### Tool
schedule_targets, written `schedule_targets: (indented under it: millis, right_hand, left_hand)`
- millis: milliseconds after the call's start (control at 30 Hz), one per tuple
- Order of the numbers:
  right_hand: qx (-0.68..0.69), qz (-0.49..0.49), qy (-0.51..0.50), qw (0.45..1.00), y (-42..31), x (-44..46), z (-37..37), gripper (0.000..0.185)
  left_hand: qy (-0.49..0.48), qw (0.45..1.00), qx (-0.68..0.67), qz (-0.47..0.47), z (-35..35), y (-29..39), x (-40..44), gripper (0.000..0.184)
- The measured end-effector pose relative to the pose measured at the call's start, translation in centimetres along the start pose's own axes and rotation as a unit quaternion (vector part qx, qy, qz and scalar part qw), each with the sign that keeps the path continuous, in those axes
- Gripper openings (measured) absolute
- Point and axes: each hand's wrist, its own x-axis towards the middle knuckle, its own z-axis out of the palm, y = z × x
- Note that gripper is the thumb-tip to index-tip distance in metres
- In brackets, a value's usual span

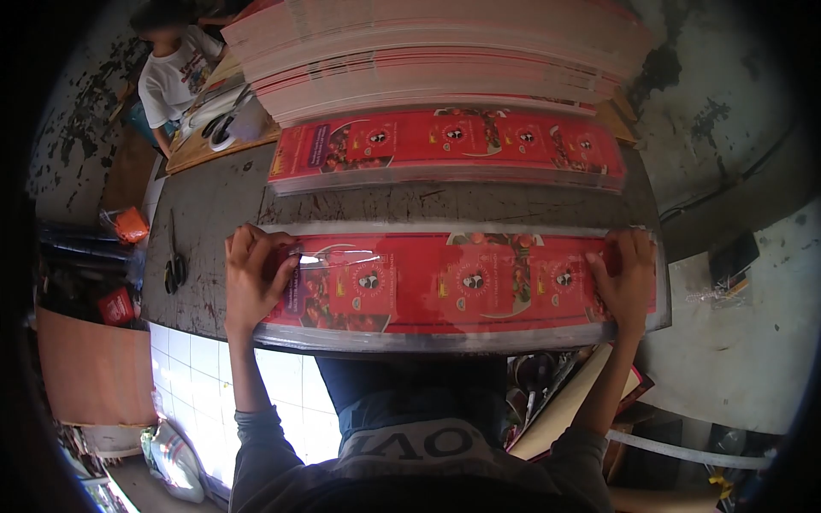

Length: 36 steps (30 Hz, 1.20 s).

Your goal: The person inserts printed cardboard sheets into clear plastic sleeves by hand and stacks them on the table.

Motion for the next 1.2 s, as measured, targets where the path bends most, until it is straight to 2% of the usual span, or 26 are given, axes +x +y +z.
schedule_targets:
  millis: [100,200,300,400,500,600,700,767,867,1200]
  right_hand:
    - [-0.011,-0.020,-0.006,1.000,0.4,-0.2,0.1,0.033]
    - [0.003,0.019,-0.024,1.000,0.3,-0.2,0.1,0.035]
    - [0.023,0.001,0.018,1.000,0.3,-0.4,0.5,0.037]
    - [0.075,0.039,0.022,0.996,-0.2,-0.2,0.1,0.037]
    - [0.046,-0.012,-0.001,0.999,-0.1,-0.1,-0.2,0.034]
    - [0.056,0.005,-0.002,0.998,-0.2,0.0,-0.1,0.030]
    - [0.067,-0.035,0.045,0.996,-0.6,0.4,0.0,0.029]
    - [0.074,0.001,0.002,0.997,-0.5,0.4,-0.2,0.031]
    - [0.102,0.007,-0.021,0.994,-0.3,0.7,-0.4,0.033]
    - [0.103,-0.006,-0.012,0.995,-0.3,1.0,-0.2,0.033]
  left_hand:
    - [-0.003,0.999,-0.036,-0.004,0.2,-0.1,0.1,0.024]
    - [-0.012,0.999,-0.047,-0.021,0.2,0.0,0.1,0.028]
    - [-0.002,0.997,-0.066,-0.027,0.4,0.0,0.2,0.031]
    - [-0.010,0.996,-0.079,-0.030,0.5,-0.1,0.1,0.032]
    - [-0.038,0.996,-0.055,-0.058,0.2,0.1,0.0,0.030]
    - [-0.018,0.999,-0.011,-0.027,0.2,0.0,0.1,0.027]
    - [-0.009,0.998,-0.060,-0.023,0.3,-0.5,0.2,0.024]
    - [-0.035,0.996,-0.082,-0.015,0.3,-0.9,0.3,0.024]
    - [-0.052,0.994,-0.093,-0.014,0.0,-1.1,0.6,0.023]
    - [-0.047,0.996,-0.069,-0.012,0.2,-0.8,0.6,0.021]
